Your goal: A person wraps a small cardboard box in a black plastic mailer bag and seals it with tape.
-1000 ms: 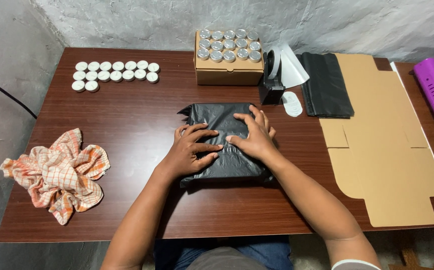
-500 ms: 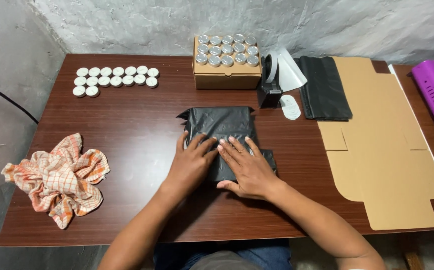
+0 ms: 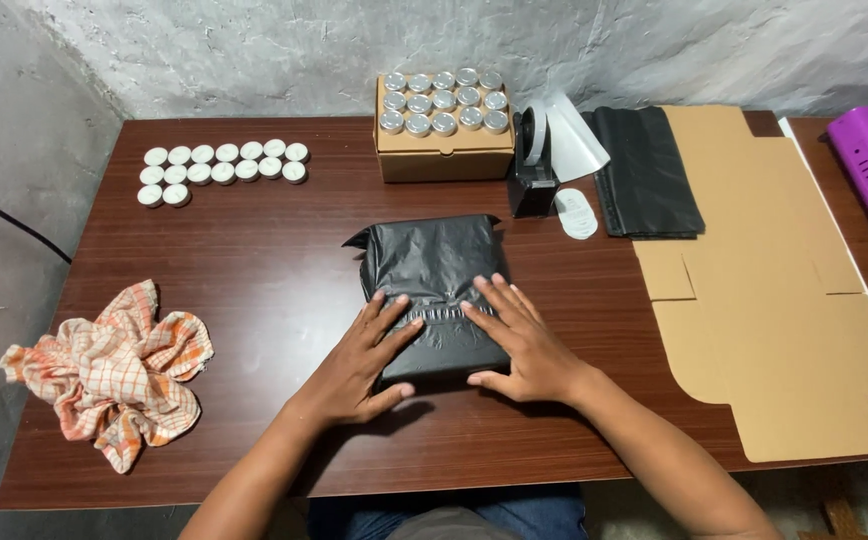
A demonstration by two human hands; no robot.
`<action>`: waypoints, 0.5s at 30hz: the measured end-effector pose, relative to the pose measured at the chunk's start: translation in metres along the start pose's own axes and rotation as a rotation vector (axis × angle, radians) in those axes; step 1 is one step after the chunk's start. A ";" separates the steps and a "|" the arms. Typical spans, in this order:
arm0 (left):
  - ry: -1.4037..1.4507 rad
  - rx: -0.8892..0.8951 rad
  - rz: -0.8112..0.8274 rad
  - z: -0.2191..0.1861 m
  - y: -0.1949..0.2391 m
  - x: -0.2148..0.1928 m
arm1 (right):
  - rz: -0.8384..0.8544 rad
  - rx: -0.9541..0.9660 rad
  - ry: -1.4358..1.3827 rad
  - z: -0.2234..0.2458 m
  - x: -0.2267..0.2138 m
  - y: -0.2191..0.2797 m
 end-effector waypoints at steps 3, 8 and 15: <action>0.094 -0.054 0.005 0.010 0.009 0.003 | -0.031 0.069 -0.342 -0.013 0.010 0.012; 0.283 -0.170 -0.022 0.004 0.006 0.001 | 0.014 0.157 -0.436 -0.022 0.028 0.025; 0.407 -0.253 0.012 -0.002 0.005 0.002 | -0.056 0.181 -0.432 -0.026 0.031 0.025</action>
Point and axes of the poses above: each hand's wrist, its own y-axis away from the middle knuckle, its own x-axis out of the palm, z = x × y, the point moved 3 cm from there along -y, towards the middle knuckle, and after that the axes turned 12 degrees about y, right-handed, at the moved point
